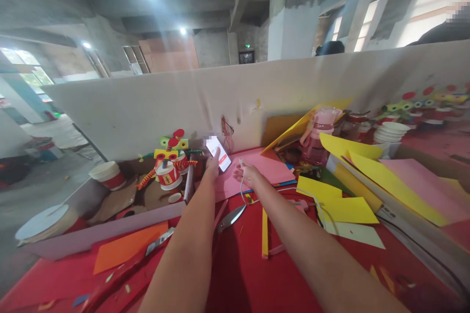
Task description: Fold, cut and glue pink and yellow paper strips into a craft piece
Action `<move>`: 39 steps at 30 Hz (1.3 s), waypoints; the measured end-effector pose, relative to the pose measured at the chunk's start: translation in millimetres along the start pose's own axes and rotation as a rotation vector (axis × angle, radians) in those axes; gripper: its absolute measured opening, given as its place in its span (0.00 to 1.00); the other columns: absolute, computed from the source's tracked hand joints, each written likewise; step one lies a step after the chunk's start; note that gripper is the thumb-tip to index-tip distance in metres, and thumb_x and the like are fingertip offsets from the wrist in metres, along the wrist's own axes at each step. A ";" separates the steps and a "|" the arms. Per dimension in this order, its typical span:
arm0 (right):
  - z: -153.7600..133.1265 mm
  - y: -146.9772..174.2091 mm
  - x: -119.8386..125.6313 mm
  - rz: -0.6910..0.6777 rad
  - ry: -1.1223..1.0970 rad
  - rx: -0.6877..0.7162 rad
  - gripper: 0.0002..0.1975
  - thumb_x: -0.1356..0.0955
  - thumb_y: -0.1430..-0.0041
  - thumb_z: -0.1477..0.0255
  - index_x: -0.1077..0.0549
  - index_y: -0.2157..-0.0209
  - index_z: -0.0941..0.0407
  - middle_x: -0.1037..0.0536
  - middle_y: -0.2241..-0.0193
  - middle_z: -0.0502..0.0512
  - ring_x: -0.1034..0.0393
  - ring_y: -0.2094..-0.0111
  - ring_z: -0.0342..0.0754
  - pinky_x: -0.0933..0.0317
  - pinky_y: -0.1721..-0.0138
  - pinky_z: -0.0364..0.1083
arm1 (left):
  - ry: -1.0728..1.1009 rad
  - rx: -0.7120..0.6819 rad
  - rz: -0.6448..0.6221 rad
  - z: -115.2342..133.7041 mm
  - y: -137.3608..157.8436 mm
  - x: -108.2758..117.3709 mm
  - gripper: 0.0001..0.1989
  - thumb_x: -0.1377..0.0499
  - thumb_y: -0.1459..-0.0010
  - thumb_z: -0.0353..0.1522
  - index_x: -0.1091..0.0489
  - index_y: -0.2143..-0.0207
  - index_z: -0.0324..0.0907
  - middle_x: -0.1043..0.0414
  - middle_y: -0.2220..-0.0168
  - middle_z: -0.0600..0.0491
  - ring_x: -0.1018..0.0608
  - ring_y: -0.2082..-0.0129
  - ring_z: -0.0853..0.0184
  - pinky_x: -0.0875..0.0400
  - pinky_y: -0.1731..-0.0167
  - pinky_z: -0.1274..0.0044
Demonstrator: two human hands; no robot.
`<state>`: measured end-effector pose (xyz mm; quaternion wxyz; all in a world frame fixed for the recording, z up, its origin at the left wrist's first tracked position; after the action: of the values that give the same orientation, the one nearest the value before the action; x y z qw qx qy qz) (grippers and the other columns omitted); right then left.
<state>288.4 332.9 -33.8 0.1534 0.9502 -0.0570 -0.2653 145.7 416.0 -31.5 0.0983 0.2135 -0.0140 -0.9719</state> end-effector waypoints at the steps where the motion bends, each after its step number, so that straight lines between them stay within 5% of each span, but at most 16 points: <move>1: 0.1 2.1 -0.5 -0.024 -0.002 -0.008 0.13 0.40 0.33 0.75 0.34 0.73 0.58 0.32 0.78 0.50 0.39 0.81 0.37 0.41 0.80 0.37 | 0.008 0.014 -0.005 -1.8 1.2 -2.4 0.18 0.30 0.53 0.38 0.28 0.63 0.39 0.22 0.70 0.49 0.19 0.71 0.65 0.25 0.65 0.74; 6: -12.5 18.2 -4.6 -0.132 0.001 -0.003 0.10 0.34 0.37 0.74 0.30 0.73 0.60 0.33 0.81 0.47 0.55 0.86 0.32 0.62 0.87 0.34 | 0.150 0.141 -0.110 2.4 10.1 -22.8 0.25 0.37 0.50 0.50 0.29 0.65 0.36 0.25 0.75 0.48 0.20 0.75 0.62 0.24 0.71 0.71; 13: -31.0 63.6 -19.3 -0.389 0.129 0.165 0.16 0.31 0.44 0.58 0.29 0.72 0.58 0.40 0.87 0.41 0.59 0.88 0.34 0.66 0.86 0.37 | 0.402 0.214 -0.228 52.5 38.8 -43.2 0.35 0.52 0.48 0.61 0.31 0.62 0.40 0.25 0.70 0.44 0.20 0.68 0.53 0.23 0.67 0.60; 21: -23.9 74.8 -28.3 -0.247 0.266 0.252 0.15 0.33 0.42 0.60 0.29 0.72 0.58 0.36 0.84 0.43 0.56 0.87 0.34 0.65 0.84 0.38 | 0.538 0.196 -0.266 78.6 59.7 -55.6 0.34 0.54 0.45 0.60 0.32 0.60 0.41 0.27 0.66 0.44 0.20 0.63 0.52 0.23 0.65 0.57; 39: -20.1 64.9 -29.3 -0.184 0.253 0.264 0.17 0.34 0.42 0.57 0.34 0.73 0.57 0.33 0.86 0.44 0.55 0.87 0.34 0.63 0.84 0.37 | 0.470 0.235 -0.308 70.7 55.6 -58.3 0.39 0.51 0.49 0.63 0.30 0.60 0.35 0.25 0.67 0.42 0.20 0.66 0.53 0.23 0.65 0.58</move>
<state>272.2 282.3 17.7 0.0086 0.9890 0.0155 -0.1468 178.3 371.9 60.6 -0.0750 0.4420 -0.0705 -0.8911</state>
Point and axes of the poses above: each hand's wrist, its own y-axis away from the middle knuckle, its own x-axis out of the back of the hand, z = x × y, the point moved 5 cm from there along -y, towards the middle knuckle
